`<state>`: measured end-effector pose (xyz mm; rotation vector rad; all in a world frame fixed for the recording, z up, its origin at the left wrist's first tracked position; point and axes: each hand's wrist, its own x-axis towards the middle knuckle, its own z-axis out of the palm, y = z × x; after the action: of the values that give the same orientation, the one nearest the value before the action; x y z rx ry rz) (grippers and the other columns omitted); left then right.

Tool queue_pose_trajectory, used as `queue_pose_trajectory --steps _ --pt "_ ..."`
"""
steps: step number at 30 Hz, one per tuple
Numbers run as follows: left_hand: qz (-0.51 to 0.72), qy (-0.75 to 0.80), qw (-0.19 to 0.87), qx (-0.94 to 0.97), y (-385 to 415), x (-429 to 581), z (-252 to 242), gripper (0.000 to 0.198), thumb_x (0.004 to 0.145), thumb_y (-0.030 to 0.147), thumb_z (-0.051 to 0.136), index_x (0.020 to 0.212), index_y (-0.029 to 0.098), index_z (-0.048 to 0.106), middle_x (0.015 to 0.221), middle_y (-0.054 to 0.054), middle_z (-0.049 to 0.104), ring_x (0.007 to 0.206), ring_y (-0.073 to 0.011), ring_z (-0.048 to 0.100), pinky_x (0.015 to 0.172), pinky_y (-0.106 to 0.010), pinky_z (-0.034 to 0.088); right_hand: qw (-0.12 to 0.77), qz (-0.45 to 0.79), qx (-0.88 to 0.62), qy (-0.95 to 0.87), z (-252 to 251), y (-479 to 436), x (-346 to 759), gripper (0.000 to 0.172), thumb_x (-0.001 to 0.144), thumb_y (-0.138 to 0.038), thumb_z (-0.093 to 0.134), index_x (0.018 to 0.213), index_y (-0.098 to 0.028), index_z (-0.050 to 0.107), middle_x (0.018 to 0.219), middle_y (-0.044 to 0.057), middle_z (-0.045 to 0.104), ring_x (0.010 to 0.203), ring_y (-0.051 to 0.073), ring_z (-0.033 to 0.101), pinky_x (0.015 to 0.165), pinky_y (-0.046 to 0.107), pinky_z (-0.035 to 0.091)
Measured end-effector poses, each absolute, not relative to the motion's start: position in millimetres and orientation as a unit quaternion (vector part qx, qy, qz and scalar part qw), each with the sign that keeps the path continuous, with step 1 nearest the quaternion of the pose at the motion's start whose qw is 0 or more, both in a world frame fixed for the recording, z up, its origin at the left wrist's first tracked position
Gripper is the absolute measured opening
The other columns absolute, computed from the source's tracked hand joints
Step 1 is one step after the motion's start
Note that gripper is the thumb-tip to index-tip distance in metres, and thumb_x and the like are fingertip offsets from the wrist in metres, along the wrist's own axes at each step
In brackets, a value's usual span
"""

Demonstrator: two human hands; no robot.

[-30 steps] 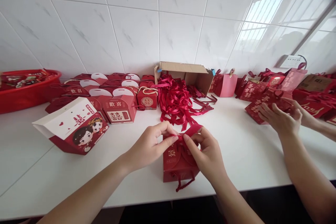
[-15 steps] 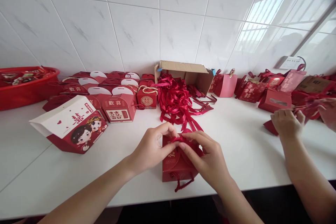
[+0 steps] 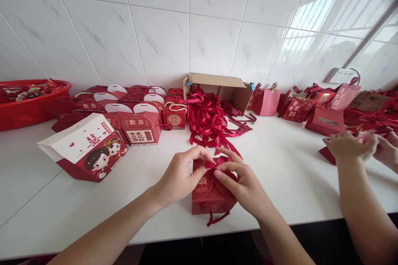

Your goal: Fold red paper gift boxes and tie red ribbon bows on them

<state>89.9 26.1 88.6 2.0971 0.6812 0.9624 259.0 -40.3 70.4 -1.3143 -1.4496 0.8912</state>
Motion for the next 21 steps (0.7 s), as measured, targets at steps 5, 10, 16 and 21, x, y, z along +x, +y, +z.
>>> queue_pose_trajectory --steps 5,10,16,21 --pt "0.389 0.258 0.390 0.794 31 98 81 0.008 0.085 0.012 0.057 0.087 0.019 0.058 0.086 0.001 0.065 0.084 -0.0112 0.063 0.082 -0.023 0.049 0.498 0.510 -0.453 -0.536 69 -37 256 0.029 0.087 -0.041 0.060 0.070 -0.019 0.067 0.134 0.007 0.050 0.124 0.027 0.048 0.095 0.038 0.042" --pt "0.415 0.290 0.362 0.783 27 90 86 0.007 0.084 0.018 0.059 0.090 0.019 0.058 0.090 -0.001 0.063 0.087 -0.0145 0.062 0.081 -0.028 0.050 0.553 0.491 -0.473 -0.480 63 -38 246 0.028 0.084 -0.043 0.064 0.070 -0.020 0.070 0.123 0.008 0.056 0.122 0.025 0.047 0.096 0.035 0.040" --pt "0.341 0.334 0.314 0.821 17 77 90 0.008 0.078 0.023 0.068 0.084 0.022 0.072 0.087 -0.002 0.071 0.086 -0.0175 0.063 0.077 -0.029 0.049 0.533 0.467 -0.504 -0.494 66 -45 243 0.027 0.083 -0.047 0.062 0.080 -0.023 0.074 0.121 0.008 0.059 0.112 0.024 0.054 0.093 0.035 0.042" --pt "0.323 0.338 0.349 0.813 20 75 90 0.007 0.077 0.024 0.069 0.079 0.022 0.075 0.082 -0.003 0.072 0.081 -0.0174 0.066 0.077 -0.028 0.051 0.466 0.358 -0.561 -0.583 74 -57 256 0.024 0.087 -0.042 0.057 0.083 -0.027 0.075 0.108 0.005 0.068 0.108 0.024 0.057 0.095 0.038 0.039"
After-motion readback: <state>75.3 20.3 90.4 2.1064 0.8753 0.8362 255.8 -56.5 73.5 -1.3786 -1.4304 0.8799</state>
